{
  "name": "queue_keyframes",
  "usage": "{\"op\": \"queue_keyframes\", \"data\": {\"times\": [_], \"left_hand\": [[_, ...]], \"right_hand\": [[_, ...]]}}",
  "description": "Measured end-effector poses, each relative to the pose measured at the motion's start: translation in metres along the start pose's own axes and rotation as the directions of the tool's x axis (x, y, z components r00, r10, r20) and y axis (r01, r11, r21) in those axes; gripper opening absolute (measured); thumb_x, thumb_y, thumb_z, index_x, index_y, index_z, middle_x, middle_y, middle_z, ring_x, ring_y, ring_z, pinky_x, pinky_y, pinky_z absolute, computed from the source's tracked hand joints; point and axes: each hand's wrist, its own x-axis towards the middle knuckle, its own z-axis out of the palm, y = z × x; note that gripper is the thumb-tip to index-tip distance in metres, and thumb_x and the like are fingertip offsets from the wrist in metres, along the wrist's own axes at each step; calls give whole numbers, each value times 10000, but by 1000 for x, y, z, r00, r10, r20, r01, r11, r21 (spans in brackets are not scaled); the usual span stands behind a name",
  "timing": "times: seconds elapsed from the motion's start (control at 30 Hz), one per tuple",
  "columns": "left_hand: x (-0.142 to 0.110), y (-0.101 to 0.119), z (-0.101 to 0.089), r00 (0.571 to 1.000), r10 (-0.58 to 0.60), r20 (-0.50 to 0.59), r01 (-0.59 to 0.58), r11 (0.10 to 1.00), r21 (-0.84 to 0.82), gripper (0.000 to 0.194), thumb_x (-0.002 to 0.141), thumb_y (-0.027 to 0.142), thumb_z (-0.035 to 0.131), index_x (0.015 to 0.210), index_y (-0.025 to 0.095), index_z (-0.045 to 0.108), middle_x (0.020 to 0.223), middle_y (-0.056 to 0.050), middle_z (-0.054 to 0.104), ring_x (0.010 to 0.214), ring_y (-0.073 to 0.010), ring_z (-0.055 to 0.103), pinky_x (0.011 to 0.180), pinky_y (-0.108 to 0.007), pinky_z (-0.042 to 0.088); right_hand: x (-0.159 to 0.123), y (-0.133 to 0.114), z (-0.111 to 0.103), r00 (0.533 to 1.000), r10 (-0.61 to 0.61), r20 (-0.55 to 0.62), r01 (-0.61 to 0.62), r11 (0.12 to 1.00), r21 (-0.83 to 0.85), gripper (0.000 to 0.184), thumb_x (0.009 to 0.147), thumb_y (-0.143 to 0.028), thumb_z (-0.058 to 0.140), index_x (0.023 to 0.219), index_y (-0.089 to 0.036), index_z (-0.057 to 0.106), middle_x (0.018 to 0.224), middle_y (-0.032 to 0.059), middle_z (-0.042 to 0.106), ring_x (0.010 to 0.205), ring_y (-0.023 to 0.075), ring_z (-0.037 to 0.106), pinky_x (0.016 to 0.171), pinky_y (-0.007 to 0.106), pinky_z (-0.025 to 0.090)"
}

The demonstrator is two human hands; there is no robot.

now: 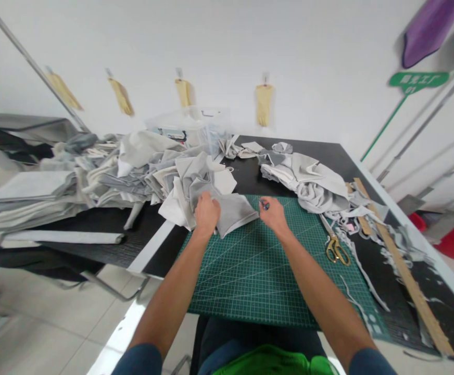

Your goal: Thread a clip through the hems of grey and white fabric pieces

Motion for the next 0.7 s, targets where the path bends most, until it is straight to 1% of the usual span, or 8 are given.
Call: {"op": "queue_keyframes", "data": {"times": [0.07, 0.13, 0.2, 0.27, 0.33, 0.43, 0.57, 0.7], "left_hand": [[-10, -3, 4, 995, 75, -72, -66, 991, 120, 518, 915, 197, 493, 1423, 92, 502, 1463, -273, 525, 1317, -413, 526, 1071, -544, 419], [-22, 1, 15, 955, 295, 36, -298, 943, 149, 493, 913, 155, 469, 1398, 144, 556, 1542, -216, 477, 1438, -412, 398, 1148, -568, 349], [-33, 8, 32, 828, 511, 233, -539, 839, 77, 474, 922, 139, 443, 1360, 206, 612, 1532, -147, 519, 1491, -365, 346, 1188, -540, 319], [-41, 16, 52, 718, 608, 339, -646, 763, 0, 488, 951, 179, 436, 1402, 271, 597, 1568, -94, 501, 1511, -334, 335, 1222, -538, 273], [-45, 20, 70, 688, 625, 368, -663, 748, -31, 505, 980, 231, 417, 1465, 275, 550, 1598, -86, 473, 1528, -323, 319, 1247, -535, 226], [-41, 14, 87, 764, 515, 388, -561, 828, 6, 528, 1010, 357, 403, 1526, 275, 480, 1631, -92, 433, 1549, -330, 288, 1250, -565, 192], [-19, -11, 88, 873, 368, 321, -412, 908, 76, 579, 1022, 451, 357, 1555, 238, 432, 1656, -114, 386, 1562, -323, 269, 1259, -544, 172], [6, -31, 79, 909, 262, 324, -323, 934, 151, 569, 1030, 419, 328, 1547, 207, 437, 1622, -130, 439, 1480, -302, 425, 1218, -473, 300]], "right_hand": [[-2, 7, 19, 997, 54, 61, -56, 998, 32, 260, 919, -249, 581, 1132, -195, 719, 1126, 112, 720, 1060, 231, 667, 994, 356, 501], [-6, 15, 35, 987, 123, 103, -131, 989, 75, 281, 977, -308, 514, 1153, -191, 700, 1028, 97, 738, 901, 208, 705, 832, 324, 564], [-8, 23, 47, 974, 184, 133, -200, 972, 122, 364, 1025, -370, 429, 1227, -172, 658, 991, 100, 738, 733, 181, 702, 656, 286, 570], [-7, 30, 54, 965, 221, 142, -243, 956, 167, 414, 1047, -390, 378, 1316, -170, 602, 1016, 99, 736, 665, 156, 686, 583, 255, 560], [-4, 34, 59, 960, 241, 141, -266, 943, 199, 429, 1054, -386, 365, 1373, -178, 561, 1067, 95, 732, 629, 132, 669, 576, 239, 563], [2, 39, 62, 957, 257, 138, -282, 934, 220, 453, 1054, -366, 370, 1438, -170, 509, 1127, 102, 723, 622, 117, 664, 611, 235, 577], [8, 42, 67, 955, 257, 149, -283, 940, 192, 518, 1067, -384, 338, 1503, -127, 448, 966, 99, 745, 643, 143, 684, 638, 248, 582], [14, 43, 67, 963, 232, 138, -246, 964, 97, 530, 1067, -367, 316, 1511, -109, 450, 897, 98, 747, 687, 173, 705, 648, 267, 574]]}}
